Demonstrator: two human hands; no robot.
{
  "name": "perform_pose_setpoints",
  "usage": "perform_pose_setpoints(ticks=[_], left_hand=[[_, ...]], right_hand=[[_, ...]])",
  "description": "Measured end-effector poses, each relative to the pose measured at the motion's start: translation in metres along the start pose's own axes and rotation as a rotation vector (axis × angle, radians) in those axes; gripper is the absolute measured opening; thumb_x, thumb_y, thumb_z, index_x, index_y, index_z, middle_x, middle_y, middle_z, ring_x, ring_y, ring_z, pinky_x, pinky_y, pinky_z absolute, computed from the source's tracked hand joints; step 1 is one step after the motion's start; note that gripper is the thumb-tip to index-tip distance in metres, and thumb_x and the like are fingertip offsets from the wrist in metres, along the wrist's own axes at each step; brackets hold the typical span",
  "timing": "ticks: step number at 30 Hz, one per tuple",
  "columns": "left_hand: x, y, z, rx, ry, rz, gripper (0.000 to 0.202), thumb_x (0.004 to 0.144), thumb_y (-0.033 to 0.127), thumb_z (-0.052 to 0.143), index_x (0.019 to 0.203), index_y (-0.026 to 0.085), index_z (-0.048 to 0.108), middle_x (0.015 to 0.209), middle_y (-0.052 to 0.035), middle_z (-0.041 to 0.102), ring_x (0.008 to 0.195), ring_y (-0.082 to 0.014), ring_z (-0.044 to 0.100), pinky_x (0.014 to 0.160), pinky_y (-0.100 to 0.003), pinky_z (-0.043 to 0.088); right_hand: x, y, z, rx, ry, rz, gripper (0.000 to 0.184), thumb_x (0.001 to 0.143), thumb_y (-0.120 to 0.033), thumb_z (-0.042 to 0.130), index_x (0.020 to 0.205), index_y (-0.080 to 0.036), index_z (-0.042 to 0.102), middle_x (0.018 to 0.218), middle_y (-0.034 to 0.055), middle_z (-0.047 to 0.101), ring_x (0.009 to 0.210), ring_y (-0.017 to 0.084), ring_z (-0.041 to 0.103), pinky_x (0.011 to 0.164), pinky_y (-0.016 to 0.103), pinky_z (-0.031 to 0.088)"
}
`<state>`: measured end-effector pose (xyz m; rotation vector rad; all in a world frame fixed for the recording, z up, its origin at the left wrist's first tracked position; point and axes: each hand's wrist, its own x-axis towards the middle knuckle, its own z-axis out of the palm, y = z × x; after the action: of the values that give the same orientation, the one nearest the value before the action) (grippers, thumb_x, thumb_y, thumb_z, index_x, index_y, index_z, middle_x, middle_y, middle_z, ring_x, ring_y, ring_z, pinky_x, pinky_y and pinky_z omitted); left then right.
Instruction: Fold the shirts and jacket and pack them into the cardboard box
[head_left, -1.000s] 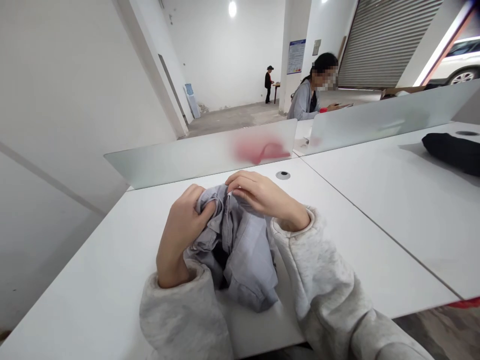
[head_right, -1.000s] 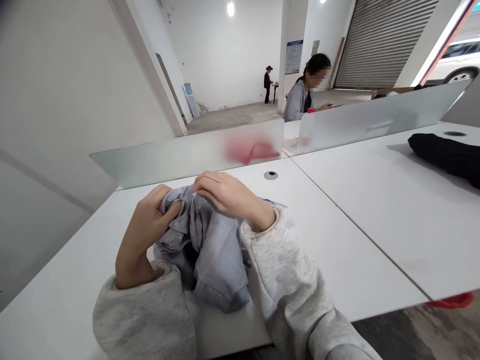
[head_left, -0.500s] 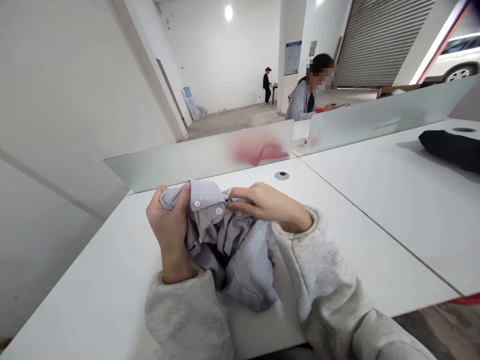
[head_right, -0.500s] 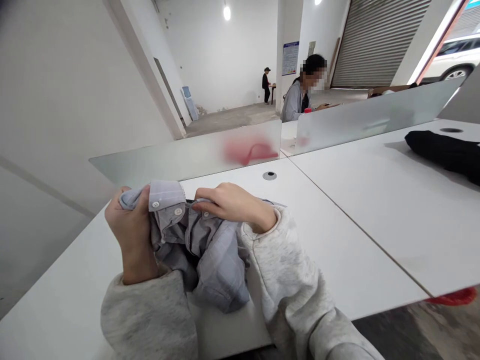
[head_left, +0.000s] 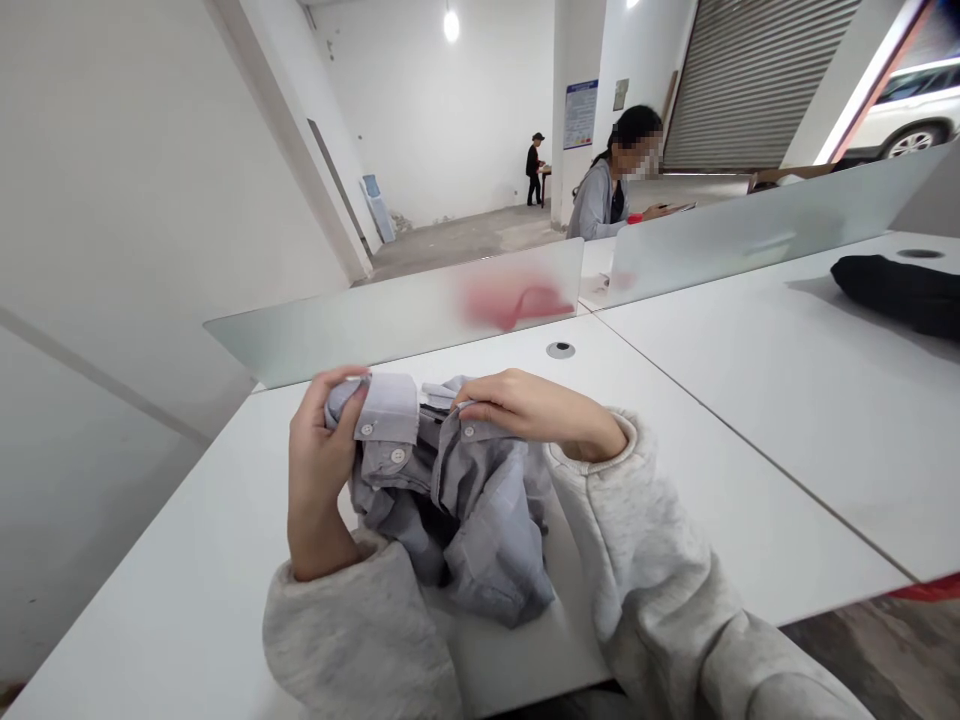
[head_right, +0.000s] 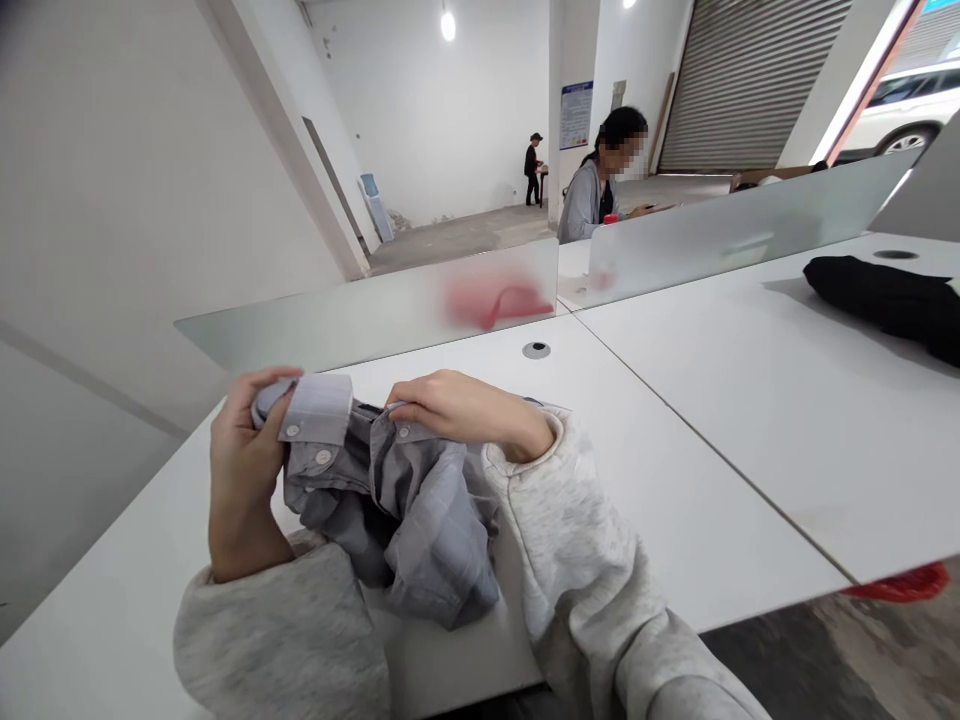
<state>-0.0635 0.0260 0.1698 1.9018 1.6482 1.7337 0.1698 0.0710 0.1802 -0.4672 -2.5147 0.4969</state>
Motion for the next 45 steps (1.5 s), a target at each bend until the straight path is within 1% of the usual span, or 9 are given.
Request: perform_pose_setpoints(ticks=[3, 8, 15, 22, 26, 31, 36, 40, 45], left_hand=[[0.000, -0.003, -0.004, 0.099, -0.054, -0.081, 0.009, 0.077, 0.023, 0.052, 0.081, 0.022, 0.060, 0.077, 0.0024, 0.056, 0.065, -0.0121, 0.047, 0.054, -0.022, 0.035], [-0.001, 0.004, 0.010, -0.048, 0.141, -0.219, 0.014, 0.076, 0.016, 0.038, 0.077, 0.022, 0.051, 0.069, 0.0037, 0.048, 0.058, -0.0117, 0.039, 0.048, -0.023, 0.028], [0.001, 0.009, 0.028, 0.024, 0.279, -0.174, 0.009, 0.079, 0.017, 0.039, 0.081, 0.022, 0.046, 0.070, 0.0041, 0.043, 0.060, -0.0116, 0.040, 0.055, -0.024, 0.030], [-0.002, 0.009, 0.032, 0.167, 0.318, -0.114, 0.006, 0.081, 0.019, 0.039, 0.085, 0.022, 0.044, 0.068, 0.0044, 0.044, 0.057, -0.0127, 0.041, 0.055, -0.026, 0.030], [-0.003, 0.015, 0.030, 0.060, 0.193, -0.147, 0.013, 0.086, 0.031, 0.039, 0.091, 0.023, 0.047, 0.067, 0.0045, 0.047, 0.057, -0.0127, 0.045, 0.055, -0.025, 0.034], [-0.003, 0.018, 0.023, 0.030, -0.229, -0.209, 0.037, 0.073, 0.044, 0.064, 0.103, 0.024, 0.055, 0.075, 0.0042, 0.058, 0.064, -0.0138, 0.053, 0.058, -0.024, 0.040], [-0.001, 0.016, 0.030, 0.123, -0.004, -0.192, 0.024, 0.072, 0.041, 0.066, 0.077, 0.022, 0.053, 0.067, 0.0058, 0.053, 0.062, -0.0121, 0.048, 0.057, -0.022, 0.037], [-0.002, 0.018, 0.036, 0.104, 0.006, -0.172, 0.025, 0.076, 0.041, 0.064, 0.073, 0.021, 0.048, 0.063, 0.0064, 0.048, 0.058, -0.0113, 0.045, 0.055, -0.022, 0.035], [-0.006, 0.025, 0.033, -0.132, -0.156, -0.054, 0.021, 0.080, 0.038, 0.061, 0.076, 0.021, 0.049, 0.069, 0.0048, 0.048, 0.063, -0.0110, 0.045, 0.058, -0.021, 0.037]], right_hand=[[0.002, 0.001, 0.003, -0.059, -0.014, 0.047, 0.023, 0.095, -0.028, 0.041, 0.092, -0.015, 0.061, 0.084, 0.0053, 0.065, 0.072, 0.013, 0.055, 0.068, 0.024, 0.037], [0.005, -0.004, 0.009, -0.038, 0.003, 0.038, 0.021, 0.093, -0.022, 0.043, 0.107, -0.017, 0.058, 0.076, 0.0002, 0.063, 0.062, 0.011, 0.052, 0.062, 0.022, 0.036], [0.011, -0.007, 0.015, 0.088, -0.012, -0.072, 0.028, 0.084, -0.005, 0.040, 0.091, -0.015, 0.065, 0.091, 0.0031, 0.068, 0.079, 0.011, 0.059, 0.075, 0.022, 0.041], [0.014, -0.005, 0.023, -0.008, 0.148, -0.041, 0.024, 0.087, -0.038, 0.057, 0.085, -0.015, 0.064, 0.080, 0.0034, 0.065, 0.072, 0.012, 0.056, 0.067, 0.023, 0.037], [0.017, -0.003, 0.026, -0.102, 0.209, 0.034, 0.018, 0.087, -0.030, 0.058, 0.081, -0.014, 0.063, 0.075, 0.0022, 0.063, 0.069, 0.011, 0.053, 0.064, 0.022, 0.034], [0.013, 0.003, 0.016, -0.067, 0.270, 0.130, 0.016, 0.088, -0.029, 0.056, 0.086, -0.015, 0.064, 0.079, 0.0021, 0.065, 0.069, 0.012, 0.054, 0.064, 0.022, 0.034], [-0.005, -0.001, -0.004, 0.071, 0.163, 0.110, 0.021, 0.085, -0.027, 0.060, 0.105, -0.019, 0.060, 0.086, 0.0002, 0.069, 0.073, 0.012, 0.059, 0.070, 0.023, 0.038], [-0.016, -0.017, -0.017, 0.207, 0.064, 0.013, 0.011, 0.084, -0.025, 0.060, 0.093, -0.019, 0.063, 0.082, -0.0009, 0.069, 0.073, 0.012, 0.061, 0.071, 0.022, 0.041], [-0.005, -0.017, -0.008, 0.064, 0.337, 0.001, 0.009, 0.085, -0.024, 0.057, 0.085, -0.017, 0.062, 0.102, 0.0074, 0.062, 0.092, 0.016, 0.056, 0.081, 0.027, 0.040]])
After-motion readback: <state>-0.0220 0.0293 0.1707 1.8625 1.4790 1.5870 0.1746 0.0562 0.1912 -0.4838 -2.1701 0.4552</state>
